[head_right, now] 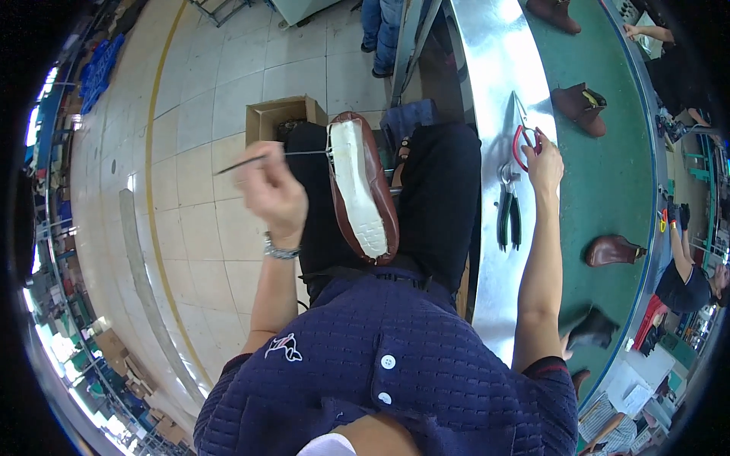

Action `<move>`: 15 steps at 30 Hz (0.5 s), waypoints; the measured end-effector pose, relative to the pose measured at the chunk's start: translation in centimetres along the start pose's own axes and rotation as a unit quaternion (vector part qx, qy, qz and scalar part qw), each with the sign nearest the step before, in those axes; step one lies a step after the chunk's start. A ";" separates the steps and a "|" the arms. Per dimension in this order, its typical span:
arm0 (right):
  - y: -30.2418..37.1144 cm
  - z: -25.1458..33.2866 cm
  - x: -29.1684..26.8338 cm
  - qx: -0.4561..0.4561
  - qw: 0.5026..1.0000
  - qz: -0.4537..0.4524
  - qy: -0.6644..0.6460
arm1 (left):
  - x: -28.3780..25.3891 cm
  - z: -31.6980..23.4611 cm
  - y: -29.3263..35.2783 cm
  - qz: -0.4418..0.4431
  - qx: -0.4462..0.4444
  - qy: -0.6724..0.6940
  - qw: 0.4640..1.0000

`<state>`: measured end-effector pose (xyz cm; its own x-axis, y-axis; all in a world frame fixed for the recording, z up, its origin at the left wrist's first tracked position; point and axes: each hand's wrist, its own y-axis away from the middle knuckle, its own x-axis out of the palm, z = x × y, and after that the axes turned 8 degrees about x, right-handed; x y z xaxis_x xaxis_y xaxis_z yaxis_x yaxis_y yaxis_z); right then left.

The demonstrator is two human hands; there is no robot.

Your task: Adjusting and stretching shoe uppers onto lasts using pliers and hand tools.

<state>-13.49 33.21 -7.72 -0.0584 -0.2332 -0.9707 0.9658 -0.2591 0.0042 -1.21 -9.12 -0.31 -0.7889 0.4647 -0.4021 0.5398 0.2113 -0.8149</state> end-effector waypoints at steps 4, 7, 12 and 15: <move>-1.7 -2.0 2.8 0.012 0.999 -0.025 0.041 | -3.7 1.4 -5.2 -0.145 -0.039 0.021 0.988; -0.7 -2.0 2.8 0.021 0.998 -0.058 0.013 | -6.4 5.0 -6.5 -0.039 -0.043 -0.081 0.995; 4.1 1.2 1.3 0.036 0.986 -0.091 -0.132 | -7.3 19.2 4.2 0.190 -0.056 -0.300 0.933; 8.4 -1.1 0.7 0.072 0.984 -0.107 -0.122 | -4.1 11.7 4.1 0.236 -0.338 -0.092 0.906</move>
<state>-5.18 31.90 -8.67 -0.3331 -0.3718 -0.8665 0.8798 -0.4532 -0.1437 0.77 -20.21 -6.91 -0.4248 0.5023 -0.7532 0.8380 0.5330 -0.1172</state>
